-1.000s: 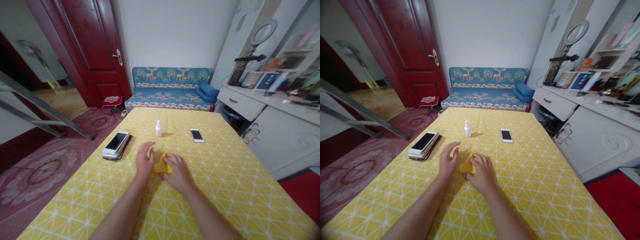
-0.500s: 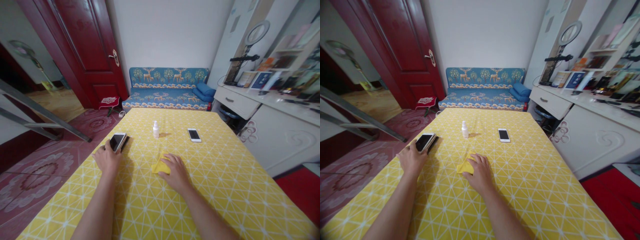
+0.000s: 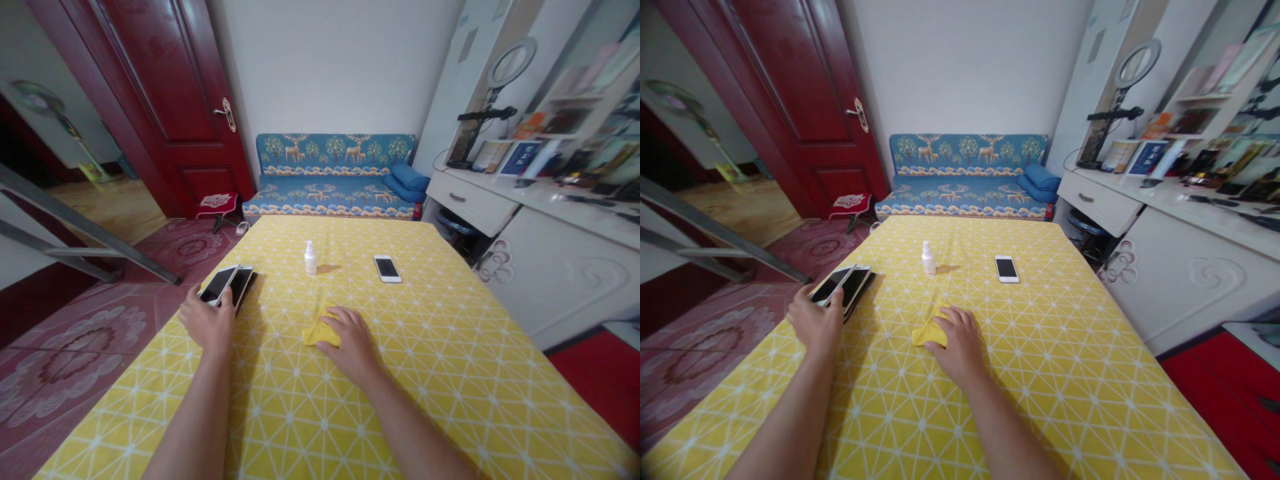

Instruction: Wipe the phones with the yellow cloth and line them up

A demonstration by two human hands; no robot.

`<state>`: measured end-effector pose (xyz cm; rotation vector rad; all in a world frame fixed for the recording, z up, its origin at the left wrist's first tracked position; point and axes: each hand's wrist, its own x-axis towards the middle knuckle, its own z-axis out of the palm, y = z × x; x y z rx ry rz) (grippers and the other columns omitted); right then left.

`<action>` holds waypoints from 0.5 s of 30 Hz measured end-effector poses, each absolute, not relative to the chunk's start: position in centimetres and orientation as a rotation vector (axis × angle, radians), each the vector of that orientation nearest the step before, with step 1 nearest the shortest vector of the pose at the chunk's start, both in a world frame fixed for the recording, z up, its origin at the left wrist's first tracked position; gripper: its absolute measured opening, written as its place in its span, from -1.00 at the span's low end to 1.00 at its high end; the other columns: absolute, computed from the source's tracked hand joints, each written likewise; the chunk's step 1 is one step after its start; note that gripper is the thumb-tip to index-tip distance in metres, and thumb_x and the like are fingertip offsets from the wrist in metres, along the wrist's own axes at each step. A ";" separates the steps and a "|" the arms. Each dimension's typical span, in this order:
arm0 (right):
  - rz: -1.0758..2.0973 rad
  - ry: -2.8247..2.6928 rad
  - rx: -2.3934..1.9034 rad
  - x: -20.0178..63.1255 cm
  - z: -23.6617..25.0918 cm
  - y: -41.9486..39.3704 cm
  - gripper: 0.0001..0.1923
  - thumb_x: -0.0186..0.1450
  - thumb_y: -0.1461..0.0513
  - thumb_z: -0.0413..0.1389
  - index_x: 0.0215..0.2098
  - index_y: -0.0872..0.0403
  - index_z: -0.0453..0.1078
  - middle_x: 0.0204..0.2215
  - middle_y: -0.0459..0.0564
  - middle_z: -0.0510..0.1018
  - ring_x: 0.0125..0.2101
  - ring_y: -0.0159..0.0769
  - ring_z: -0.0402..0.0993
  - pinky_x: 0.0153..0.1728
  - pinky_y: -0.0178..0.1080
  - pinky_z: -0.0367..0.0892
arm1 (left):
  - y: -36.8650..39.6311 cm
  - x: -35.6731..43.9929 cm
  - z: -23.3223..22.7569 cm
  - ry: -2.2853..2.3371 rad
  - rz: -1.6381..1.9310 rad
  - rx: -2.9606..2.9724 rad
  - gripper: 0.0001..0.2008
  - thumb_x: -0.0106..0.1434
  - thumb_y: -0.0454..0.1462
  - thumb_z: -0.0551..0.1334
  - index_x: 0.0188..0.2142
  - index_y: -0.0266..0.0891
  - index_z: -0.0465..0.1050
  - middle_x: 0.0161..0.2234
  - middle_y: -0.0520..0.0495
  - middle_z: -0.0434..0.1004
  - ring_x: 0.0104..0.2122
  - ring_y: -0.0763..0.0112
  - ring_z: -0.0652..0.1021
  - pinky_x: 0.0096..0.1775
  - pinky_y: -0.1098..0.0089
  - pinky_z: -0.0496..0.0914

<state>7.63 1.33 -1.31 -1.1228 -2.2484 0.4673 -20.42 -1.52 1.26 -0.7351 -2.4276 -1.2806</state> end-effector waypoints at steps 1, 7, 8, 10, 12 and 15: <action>0.467 -2.245 -1.123 7.6 -1.3 1.3 -0.54 0.10 0.15 0.31 -0.01 -0.02 0.47 0.09 0.01 0.45 0.11 -0.10 0.26 0.17 -0.02 0.13 | -1.5 -20.4 1.2 -2.358 -1.342 -0.737 -0.39 0.15 -0.06 0.23 0.10 -0.38 0.32 -0.05 -0.36 0.41 0.05 -0.10 0.36 0.08 -0.04 0.22; 0.469 -2.219 -1.107 7.4 -1.4 1.5 -0.63 0.15 0.19 0.27 -0.05 -0.03 0.50 0.06 0.00 0.47 0.08 -0.09 0.28 0.14 -0.01 0.16 | -1.1 -16.4 2.7 -1.874 -2.083 -0.971 -0.49 0.12 -0.18 0.30 0.07 -0.21 0.38 0.07 -0.18 0.34 0.11 0.14 0.36 0.16 0.14 0.21; 0.471 -2.210 -1.103 7.4 -1.4 1.5 -0.70 0.18 0.22 0.24 -0.09 -0.03 0.52 0.05 0.00 0.49 0.08 -0.09 0.29 0.12 -0.01 0.17 | -0.9 -15.0 2.9 -1.857 -2.348 -0.998 -0.50 0.09 -0.23 0.32 0.06 -0.20 0.39 0.04 -0.14 0.39 0.07 0.19 0.41 0.13 0.19 0.27; 0.475 -2.177 -1.094 7.3 -1.3 1.6 -0.82 0.22 0.29 0.16 -0.23 -0.03 0.55 -0.02 0.00 0.53 0.04 -0.11 0.33 0.07 -0.03 0.22 | -0.4 -12.2 2.9 -1.851 -3.012 -0.934 -0.54 0.06 -0.33 0.31 0.00 -0.19 0.42 -0.04 -0.10 0.48 -0.08 0.31 0.52 -0.04 0.32 0.43; 0.483 -2.147 -1.070 7.3 -1.3 1.6 -0.77 0.21 0.38 0.09 -0.36 -0.02 0.54 -0.10 0.01 0.56 -0.02 -0.13 0.36 0.00 -0.07 0.28 | 0.0 -9.6 2.6 -1.989 -3.534 -0.648 -0.70 0.10 -0.40 0.25 -0.13 -0.28 0.48 -0.25 -0.08 0.55 -0.33 0.47 0.56 -0.27 0.49 0.50; 0.510 -2.081 -1.052 7.6 -1.4 1.8 -0.71 0.18 0.44 0.00 -0.43 0.01 0.50 -0.24 0.03 0.58 -0.12 -0.13 0.40 -0.10 -0.11 0.32 | 0.0 -6.9 1.7 -2.005 -3.968 -0.295 -0.77 0.14 -0.50 0.20 -0.20 -0.33 0.50 -0.34 -0.05 0.57 -0.44 0.56 0.56 -0.37 0.61 0.49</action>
